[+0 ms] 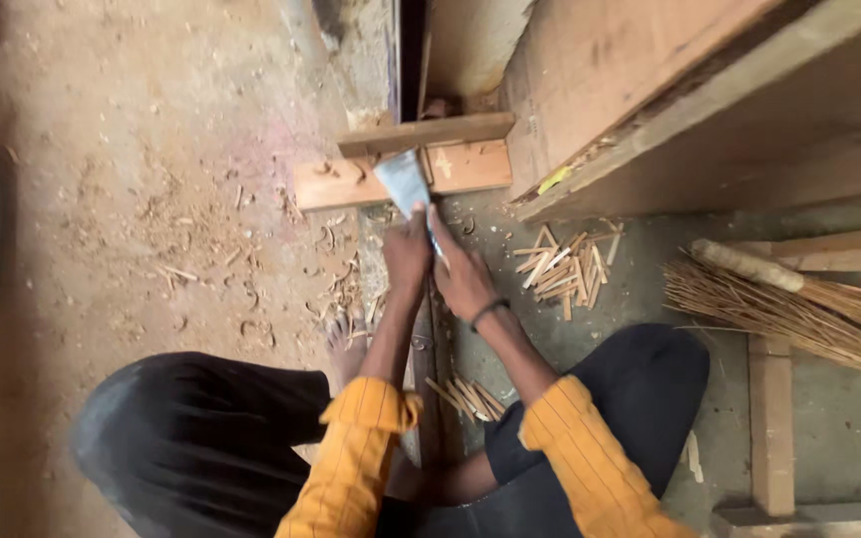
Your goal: The person sits on the ground at a doorway and uses a small hand blade to shave and cut small wooden sticks into pegs, working one stick at a time and setting finished pegs in a pile beside them.
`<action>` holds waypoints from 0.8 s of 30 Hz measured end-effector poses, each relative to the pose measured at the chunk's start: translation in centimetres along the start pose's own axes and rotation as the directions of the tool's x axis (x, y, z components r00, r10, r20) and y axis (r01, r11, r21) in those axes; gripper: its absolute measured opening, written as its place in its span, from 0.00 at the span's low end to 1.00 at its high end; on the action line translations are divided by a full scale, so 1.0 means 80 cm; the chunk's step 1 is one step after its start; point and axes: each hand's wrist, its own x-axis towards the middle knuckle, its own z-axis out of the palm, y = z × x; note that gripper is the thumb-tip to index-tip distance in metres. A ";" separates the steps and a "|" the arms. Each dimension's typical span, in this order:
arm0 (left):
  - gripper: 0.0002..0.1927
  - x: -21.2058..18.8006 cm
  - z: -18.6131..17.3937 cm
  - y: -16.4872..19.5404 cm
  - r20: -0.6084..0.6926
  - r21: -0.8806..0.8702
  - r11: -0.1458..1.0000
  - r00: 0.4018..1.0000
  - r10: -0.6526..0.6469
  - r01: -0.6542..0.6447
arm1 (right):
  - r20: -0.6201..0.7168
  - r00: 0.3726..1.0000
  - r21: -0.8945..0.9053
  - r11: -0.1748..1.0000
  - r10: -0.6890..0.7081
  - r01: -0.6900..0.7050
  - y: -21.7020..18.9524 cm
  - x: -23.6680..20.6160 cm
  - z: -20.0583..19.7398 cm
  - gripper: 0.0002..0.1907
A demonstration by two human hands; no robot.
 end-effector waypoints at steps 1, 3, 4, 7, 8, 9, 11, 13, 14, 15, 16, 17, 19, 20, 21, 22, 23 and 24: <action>0.33 -0.007 -0.011 0.005 -0.041 0.088 0.996 0.999 -0.012 0.016 | 0.046 0.997 0.065 0.996 0.062 -0.065 -0.002 -0.014 -0.011 0.42; 0.34 -0.019 -0.031 0.013 -0.126 0.254 0.965 0.991 -0.040 0.071 | 0.164 0.970 0.179 0.962 0.178 -0.207 0.002 -0.057 -0.037 0.37; 0.30 -0.018 -0.036 0.018 -0.147 0.335 0.942 0.988 0.038 0.014 | 0.128 0.981 0.279 0.944 0.146 -0.177 0.006 -0.084 -0.050 0.35; 0.18 0.000 -0.032 0.031 -0.136 0.482 0.844 0.931 0.338 -0.236 | 0.201 0.898 0.419 0.794 0.392 -0.440 0.023 -0.172 -0.083 0.35; 0.15 0.011 -0.021 0.035 -0.111 0.458 0.804 0.873 0.475 -0.380 | 0.184 0.891 0.532 0.720 0.415 -0.445 0.029 -0.204 -0.092 0.34; 0.13 0.023 -0.008 0.040 -0.090 0.428 0.741 0.791 0.605 -0.518 | 0.166 0.883 0.637 0.636 0.439 -0.435 0.036 -0.235 -0.100 0.34; 0.15 0.047 0.016 0.047 -0.127 0.585 0.540 0.589 0.798 -0.605 | 0.103 0.851 0.648 0.614 0.515 -0.451 0.050 -0.294 -0.113 0.33; 0.12 0.063 0.030 0.049 -0.112 0.600 0.524 0.586 0.803 -0.604 | 0.047 0.783 0.663 0.566 0.621 -0.489 0.067 -0.346 -0.119 0.33; 0.08 0.065 0.030 0.047 -0.085 0.547 0.615 0.693 0.716 -0.568 | 0.037 0.767 0.714 0.520 0.641 -0.469 0.075 -0.370 -0.120 0.33; 0.05 0.065 0.030 0.042 -0.045 0.498 0.697 0.787 0.615 -0.516 | 0.031 0.749 0.762 0.469 0.662 -0.447 0.083 -0.390 -0.118 0.34; 0.06 0.062 0.029 0.036 -0.030 0.370 0.791 0.845 0.534 -0.487 | 0.029 0.732 0.808 0.415 0.681 -0.418 0.092 -0.403 -0.115 0.34; 0.08 0.054 0.023 0.023 0.000 0.242 0.868 0.895 0.446 -0.432 | -0.026 0.743 0.833 0.425 0.669 -0.354 0.100 -0.412 -0.111 0.34; 0.09 0.023 0.015 0.002 0.090 0.112 0.932 0.937 0.337 -0.345 | -0.126 0.746 0.867 0.438 0.654 -0.237 0.112 -0.424 -0.106 0.34; 0.09 0.006 0.016 -0.005 0.132 0.106 0.933 0.935 0.329 -0.343 | -0.137 0.752 0.890 0.414 0.645 -0.192 0.116 -0.425 -0.105 0.33; 0.09 -0.009 0.019 -0.010 0.174 0.097 0.936 0.931 0.320 -0.340 | -0.151 0.757 0.908 0.392 0.636 -0.148 0.119 -0.423 -0.105 0.33; 0.08 -0.024 0.025 -0.012 0.259 0.035 0.935 0.906 0.334 -0.354 | -0.164 0.762 0.923 0.369 0.626 -0.105 0.121 -0.419 -0.107 0.33; 0.09 -0.040 0.036 -0.012 0.338 -0.028 0.933 0.875 0.347 -0.360 | -0.153 0.781 0.931 0.354 0.606 -0.091 0.121 -0.415 -0.110 0.33; 0.08 -0.050 0.051 -0.008 0.376 -0.025 0.917 0.846 0.377 -0.398 | -0.146 0.802 0.938 0.338 0.580 -0.074 0.121 -0.411 -0.114 0.34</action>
